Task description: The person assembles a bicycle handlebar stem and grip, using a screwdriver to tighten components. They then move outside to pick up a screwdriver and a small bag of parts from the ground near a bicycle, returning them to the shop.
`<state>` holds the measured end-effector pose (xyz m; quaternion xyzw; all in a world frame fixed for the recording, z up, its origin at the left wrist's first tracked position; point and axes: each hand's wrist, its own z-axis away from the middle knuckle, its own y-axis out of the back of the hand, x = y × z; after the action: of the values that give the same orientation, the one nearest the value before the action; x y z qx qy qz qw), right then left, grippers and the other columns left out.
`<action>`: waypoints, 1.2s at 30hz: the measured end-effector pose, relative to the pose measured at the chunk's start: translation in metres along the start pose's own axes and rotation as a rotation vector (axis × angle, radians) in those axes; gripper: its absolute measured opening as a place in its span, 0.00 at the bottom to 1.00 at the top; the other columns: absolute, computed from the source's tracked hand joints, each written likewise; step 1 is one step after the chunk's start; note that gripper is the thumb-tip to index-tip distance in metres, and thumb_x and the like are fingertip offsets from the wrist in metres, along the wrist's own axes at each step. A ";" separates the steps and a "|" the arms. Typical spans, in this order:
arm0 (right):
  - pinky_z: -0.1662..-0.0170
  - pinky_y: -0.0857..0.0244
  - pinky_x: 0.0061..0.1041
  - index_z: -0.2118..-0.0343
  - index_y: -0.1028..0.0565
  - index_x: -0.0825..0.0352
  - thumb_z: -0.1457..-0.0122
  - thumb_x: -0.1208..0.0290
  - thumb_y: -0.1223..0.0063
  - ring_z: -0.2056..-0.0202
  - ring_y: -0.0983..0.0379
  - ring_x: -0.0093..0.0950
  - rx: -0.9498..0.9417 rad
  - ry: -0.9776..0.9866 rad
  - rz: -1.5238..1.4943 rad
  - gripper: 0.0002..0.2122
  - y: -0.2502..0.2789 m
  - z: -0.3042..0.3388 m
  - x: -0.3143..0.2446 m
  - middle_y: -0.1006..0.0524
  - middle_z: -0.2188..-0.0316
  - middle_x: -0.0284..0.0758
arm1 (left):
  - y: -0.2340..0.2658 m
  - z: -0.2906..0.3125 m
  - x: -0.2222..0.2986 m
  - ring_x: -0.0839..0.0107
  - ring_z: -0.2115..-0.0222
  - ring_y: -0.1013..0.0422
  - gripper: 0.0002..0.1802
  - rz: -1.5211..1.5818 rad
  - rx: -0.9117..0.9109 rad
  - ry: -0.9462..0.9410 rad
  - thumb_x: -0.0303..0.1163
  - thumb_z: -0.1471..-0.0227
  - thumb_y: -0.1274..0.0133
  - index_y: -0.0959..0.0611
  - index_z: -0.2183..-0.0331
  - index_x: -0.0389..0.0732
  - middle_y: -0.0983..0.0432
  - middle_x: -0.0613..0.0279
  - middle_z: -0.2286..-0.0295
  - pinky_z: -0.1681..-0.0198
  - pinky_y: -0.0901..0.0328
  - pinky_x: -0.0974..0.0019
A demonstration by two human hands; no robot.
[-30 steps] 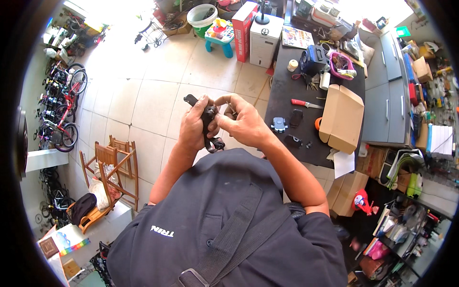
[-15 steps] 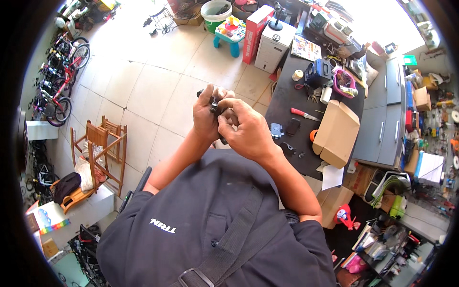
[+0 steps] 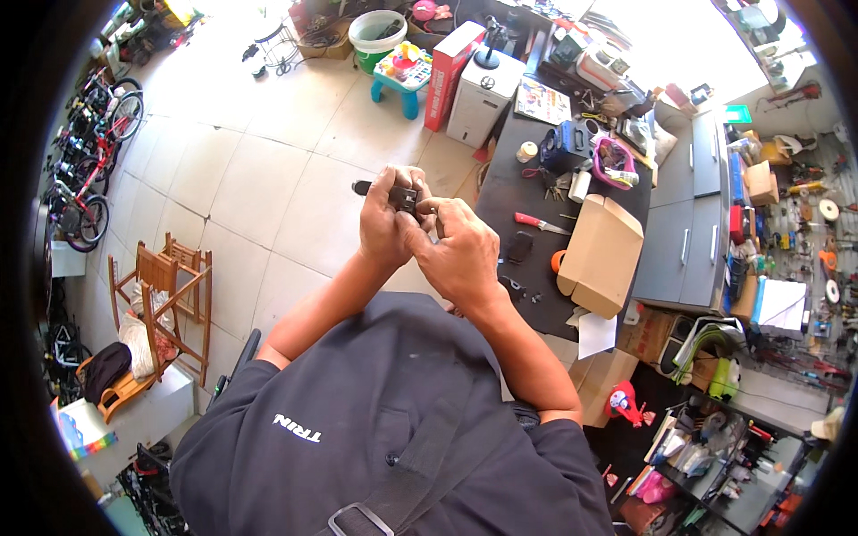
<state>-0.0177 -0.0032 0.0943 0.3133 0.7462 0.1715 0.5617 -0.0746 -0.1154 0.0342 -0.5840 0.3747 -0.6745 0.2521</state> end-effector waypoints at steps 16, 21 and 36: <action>0.69 0.36 0.15 0.56 0.20 0.74 0.34 0.74 0.40 0.70 0.31 0.10 -0.021 -0.294 -0.627 0.09 0.009 -0.003 0.008 0.23 0.72 0.24 | -0.001 0.001 0.027 0.71 0.57 0.29 0.12 -0.737 -0.350 -0.469 0.26 0.36 0.44 0.23 0.52 0.36 0.27 0.54 0.54 0.55 0.31 0.67; 0.70 0.37 0.14 0.55 0.20 0.76 0.34 0.76 0.42 0.71 0.32 0.10 -0.005 -0.310 -0.726 0.09 0.012 -0.003 0.006 0.23 0.72 0.23 | -0.004 -0.002 0.040 0.63 0.55 0.28 0.14 -0.985 -0.461 -0.606 0.26 0.38 0.42 0.24 0.51 0.37 0.27 0.50 0.53 0.52 0.30 0.64; 0.79 0.42 0.21 0.53 0.24 0.73 0.27 0.65 0.51 0.81 0.36 0.18 -0.295 -0.756 -1.667 0.14 0.025 -0.011 0.016 0.25 0.71 0.33 | -0.020 0.011 0.036 0.64 0.53 0.31 0.18 -1.260 -0.430 -0.833 0.32 0.32 0.50 0.29 0.45 0.35 0.31 0.48 0.51 0.52 0.31 0.62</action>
<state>-0.0235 0.0270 0.1017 -0.3643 0.4683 -0.3081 0.7437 -0.0685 -0.1343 0.0720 -0.9273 -0.0303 -0.3286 -0.1769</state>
